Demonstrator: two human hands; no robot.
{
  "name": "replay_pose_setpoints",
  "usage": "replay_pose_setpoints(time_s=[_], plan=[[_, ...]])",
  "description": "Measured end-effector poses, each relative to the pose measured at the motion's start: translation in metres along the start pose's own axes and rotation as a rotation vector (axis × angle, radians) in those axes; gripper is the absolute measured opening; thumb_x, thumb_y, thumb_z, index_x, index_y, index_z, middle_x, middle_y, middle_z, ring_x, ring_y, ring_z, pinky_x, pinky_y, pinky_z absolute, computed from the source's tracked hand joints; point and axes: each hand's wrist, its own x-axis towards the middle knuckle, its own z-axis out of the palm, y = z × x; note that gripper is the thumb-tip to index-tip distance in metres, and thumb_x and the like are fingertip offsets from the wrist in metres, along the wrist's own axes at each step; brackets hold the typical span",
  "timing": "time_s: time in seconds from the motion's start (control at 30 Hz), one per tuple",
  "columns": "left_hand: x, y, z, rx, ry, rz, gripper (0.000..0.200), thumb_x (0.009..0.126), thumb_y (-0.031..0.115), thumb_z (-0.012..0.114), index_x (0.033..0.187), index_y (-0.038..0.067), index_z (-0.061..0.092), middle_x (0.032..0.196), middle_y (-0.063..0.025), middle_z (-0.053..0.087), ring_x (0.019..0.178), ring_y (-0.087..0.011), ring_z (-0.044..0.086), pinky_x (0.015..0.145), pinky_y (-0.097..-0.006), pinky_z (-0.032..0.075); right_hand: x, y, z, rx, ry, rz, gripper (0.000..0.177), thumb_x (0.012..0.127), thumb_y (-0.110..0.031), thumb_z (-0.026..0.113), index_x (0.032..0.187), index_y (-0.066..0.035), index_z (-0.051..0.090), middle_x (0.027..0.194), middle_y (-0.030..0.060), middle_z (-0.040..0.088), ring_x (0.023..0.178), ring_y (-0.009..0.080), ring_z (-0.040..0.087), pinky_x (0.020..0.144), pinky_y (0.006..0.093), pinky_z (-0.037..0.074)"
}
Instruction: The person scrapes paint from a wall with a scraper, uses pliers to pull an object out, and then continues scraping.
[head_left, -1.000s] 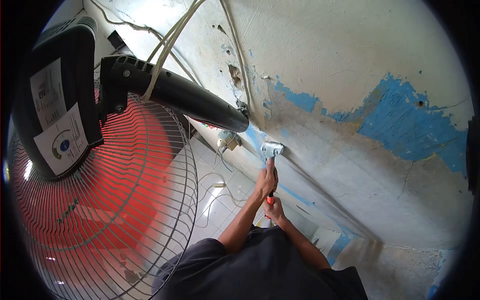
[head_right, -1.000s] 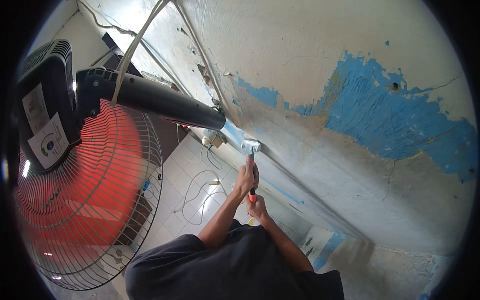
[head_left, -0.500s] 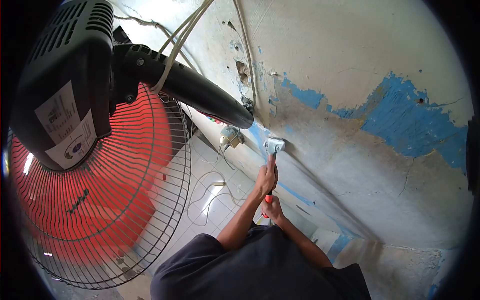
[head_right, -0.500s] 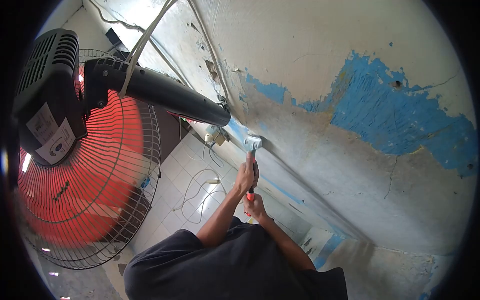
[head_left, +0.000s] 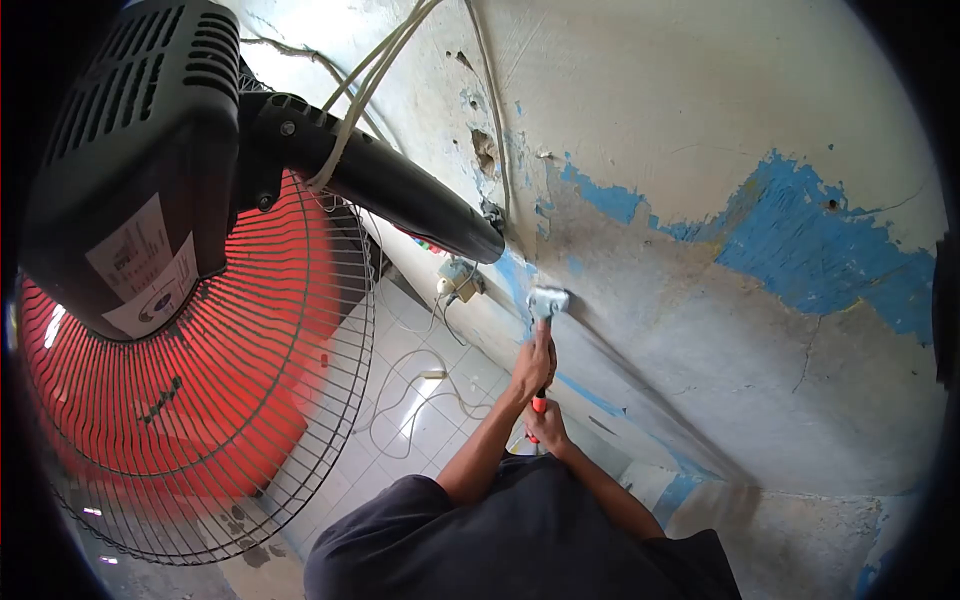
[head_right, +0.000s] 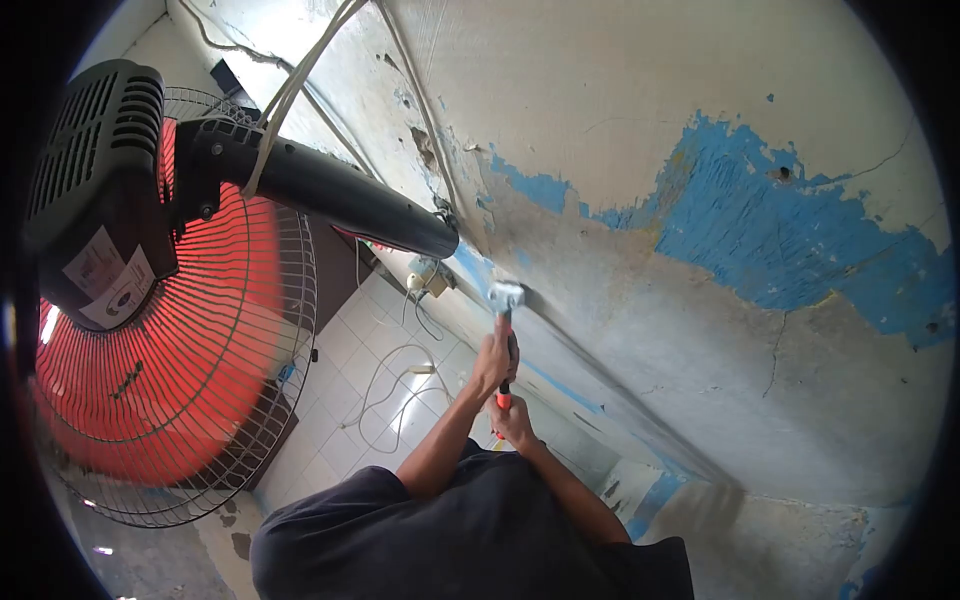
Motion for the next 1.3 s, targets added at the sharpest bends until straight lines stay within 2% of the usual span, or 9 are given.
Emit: replay_pose_setpoints(time_s=[0.03, 0.27, 0.37, 0.57, 0.7, 0.87, 1.03, 1.17, 1.3], plan=[[-0.003, 0.008, -0.001, -0.023, -0.007, -0.01, 0.072, 0.094, 0.067, 0.025, 0.051, 0.01, 0.039, 0.043, -0.0005, 0.036, 0.034, -0.0127, 0.036, 0.035, -0.0285, 0.031, -0.002, -0.021, 0.001, -0.037, 0.009, 0.023, 0.037, 0.092, -0.025, 0.056, 0.063, -0.003, 0.051, 0.047, 0.0028, 0.051, 0.038, 0.0114, 0.051, 0.037, 0.028, 0.041], [0.0, -0.003, 0.004, -0.068, 0.006, -0.022, 0.07, 0.094, 0.066, 0.028, 0.053, 0.011, 0.038, 0.044, 0.0005, 0.034, 0.033, -0.0114, 0.034, 0.032, -0.027, 0.029, 0.002, 0.013, -0.006, 0.004, -0.016, -0.029, 0.037, 0.09, -0.024, 0.057, 0.061, -0.003, 0.05, 0.047, 0.0033, 0.05, 0.038, 0.0123, 0.051, 0.038, 0.0287, 0.042], [-0.005, 0.029, 0.001, -0.132, -0.016, -0.047, 0.069, 0.094, 0.066, 0.027, 0.054, 0.011, 0.037, 0.045, 0.0002, 0.036, 0.034, -0.0115, 0.035, 0.033, -0.0267, 0.029, -0.001, -0.023, -0.002, -0.032, 0.011, -0.002, 0.035, 0.09, -0.023, 0.058, 0.063, -0.002, 0.051, 0.047, 0.004, 0.05, 0.039, 0.0136, 0.053, 0.038, 0.0295, 0.043], [-0.002, -0.003, 0.007, -0.045, 0.0, -0.01, 0.068, 0.094, 0.067, 0.026, 0.056, 0.011, 0.036, 0.045, 0.0008, 0.034, 0.034, -0.0106, 0.034, 0.033, -0.0262, 0.029, -0.002, -0.003, -0.007, -0.066, 0.015, -0.006, 0.036, 0.089, -0.024, 0.059, 0.063, -0.001, 0.052, 0.047, 0.0046, 0.051, 0.039, 0.0135, 0.053, 0.038, 0.0299, 0.043], [-0.001, 0.048, -0.005, -0.191, -0.027, 0.0, 0.069, 0.09, 0.073, 0.026, 0.061, 0.011, 0.036, 0.046, 0.0011, 0.033, 0.036, -0.0106, 0.033, 0.035, -0.0266, 0.029, 0.004, -0.064, 0.003, -0.161, 0.066, -0.113, 0.036, 0.09, -0.025, 0.059, 0.063, -0.002, 0.052, 0.048, 0.0036, 0.051, 0.039, 0.0132, 0.053, 0.038, 0.0295, 0.042], [0.004, -0.007, -0.001, 0.042, 0.016, 0.039, 0.075, 0.095, 0.067, 0.023, 0.05, 0.009, 0.04, 0.041, -0.0012, 0.037, 0.033, -0.0133, 0.037, 0.035, -0.0276, 0.032, 0.0, -0.014, -0.001, -0.09, -0.004, -0.019, 0.038, 0.09, -0.029, 0.058, 0.063, -0.002, 0.053, 0.047, 0.0049, 0.052, 0.038, 0.0142, 0.053, 0.038, 0.0304, 0.042], [0.001, 0.048, -0.005, -0.118, 0.028, 0.051, 0.075, 0.094, 0.068, 0.022, 0.05, 0.009, 0.038, 0.041, -0.0012, 0.036, 0.034, -0.0127, 0.037, 0.035, -0.0276, 0.032, 0.006, -0.059, 0.006, -0.145, 0.041, -0.096, 0.039, 0.09, -0.027, 0.058, 0.062, -0.002, 0.052, 0.046, 0.0051, 0.052, 0.038, 0.0149, 0.054, 0.037, 0.03, 0.042], [-0.002, 0.022, -0.005, 0.066, 0.058, 0.07, 0.077, 0.093, 0.069, 0.021, 0.048, 0.01, 0.038, 0.04, -0.001, 0.034, 0.034, -0.0134, 0.038, 0.036, -0.028, 0.032, 0.005, -0.024, 0.004, -0.105, -0.013, -0.038, 0.04, 0.089, -0.027, 0.058, 0.059, -0.001, 0.051, 0.045, 0.0052, 0.051, 0.038, 0.0151, 0.054, 0.037, 0.03, 0.042], [0.001, 0.007, -0.003, -0.038, -0.005, -0.031, 0.075, 0.093, 0.069, 0.024, 0.049, 0.01, 0.038, 0.042, -0.0004, 0.035, 0.034, -0.0127, 0.036, 0.034, -0.0289, 0.031, -0.004, -0.024, 0.003, -0.039, -0.039, 0.014, 0.039, 0.089, -0.024, 0.059, 0.058, -0.002, 0.052, 0.046, 0.0053, 0.052, 0.037, 0.0144, 0.052, 0.038, 0.0302, 0.043]])
